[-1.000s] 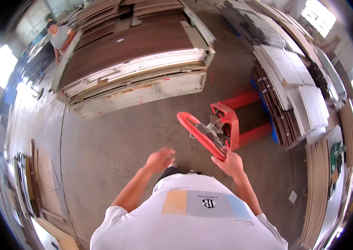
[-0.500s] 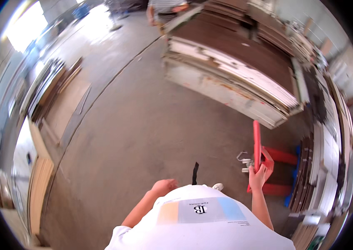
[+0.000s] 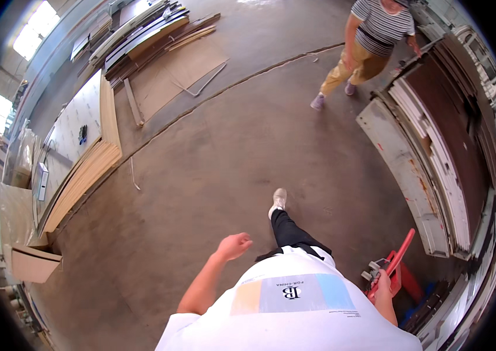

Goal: The person operates a red pallet jack to lift and transport stacks of wood panels through a manufacturing facility, maneuvers the load near a light truck, and then enters the driver's seat of the vehicle.

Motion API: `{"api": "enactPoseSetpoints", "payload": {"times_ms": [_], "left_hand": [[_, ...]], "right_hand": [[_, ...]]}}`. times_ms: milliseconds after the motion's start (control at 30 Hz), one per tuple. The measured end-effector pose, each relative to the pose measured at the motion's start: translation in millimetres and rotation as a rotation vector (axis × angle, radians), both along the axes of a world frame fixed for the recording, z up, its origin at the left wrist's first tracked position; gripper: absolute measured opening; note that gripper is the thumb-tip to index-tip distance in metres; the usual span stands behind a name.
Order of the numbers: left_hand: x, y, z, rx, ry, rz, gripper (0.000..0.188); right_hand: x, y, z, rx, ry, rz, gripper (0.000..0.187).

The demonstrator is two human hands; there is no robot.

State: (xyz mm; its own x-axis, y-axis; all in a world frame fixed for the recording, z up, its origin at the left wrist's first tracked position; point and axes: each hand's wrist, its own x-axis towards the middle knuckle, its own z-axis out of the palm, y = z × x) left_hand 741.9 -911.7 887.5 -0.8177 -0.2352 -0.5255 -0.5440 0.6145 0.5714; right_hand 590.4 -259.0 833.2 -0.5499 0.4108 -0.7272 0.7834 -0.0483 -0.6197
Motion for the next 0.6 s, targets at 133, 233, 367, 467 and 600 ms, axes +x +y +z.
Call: {"api": "enactPoseSetpoints", "payload": {"times_ms": [133,233,367,467,600], "left_hand": [[-146.3,-69.7,-16.1,0.166,0.04,0.051,0.04],[-226.3,-160.4,4.7,0.217,-0.035,0.013,0.042],[-250.5,-310.1,-0.9,0.194,-0.16,0.12,0.041],[-275.6,-463.3,-21.3,0.359,-0.069,0.562,0.031],[-349.1,-621.3,7.4,0.308,-0.05,0.824,0.026]], "right_hand": [[-117.8,-105.4,-0.6,0.196,0.036,-0.104,0.027],[-178.5,-179.3,11.8,0.275,0.032,-0.155,0.026],[-197.7,-289.5,40.5,0.324,-0.119,-0.088,0.026],[-233.8,-386.0,62.9,0.234,-0.051,-0.102,0.024],[-257.8,-520.4,101.0,0.257,-0.048,-0.154,0.025]]}}
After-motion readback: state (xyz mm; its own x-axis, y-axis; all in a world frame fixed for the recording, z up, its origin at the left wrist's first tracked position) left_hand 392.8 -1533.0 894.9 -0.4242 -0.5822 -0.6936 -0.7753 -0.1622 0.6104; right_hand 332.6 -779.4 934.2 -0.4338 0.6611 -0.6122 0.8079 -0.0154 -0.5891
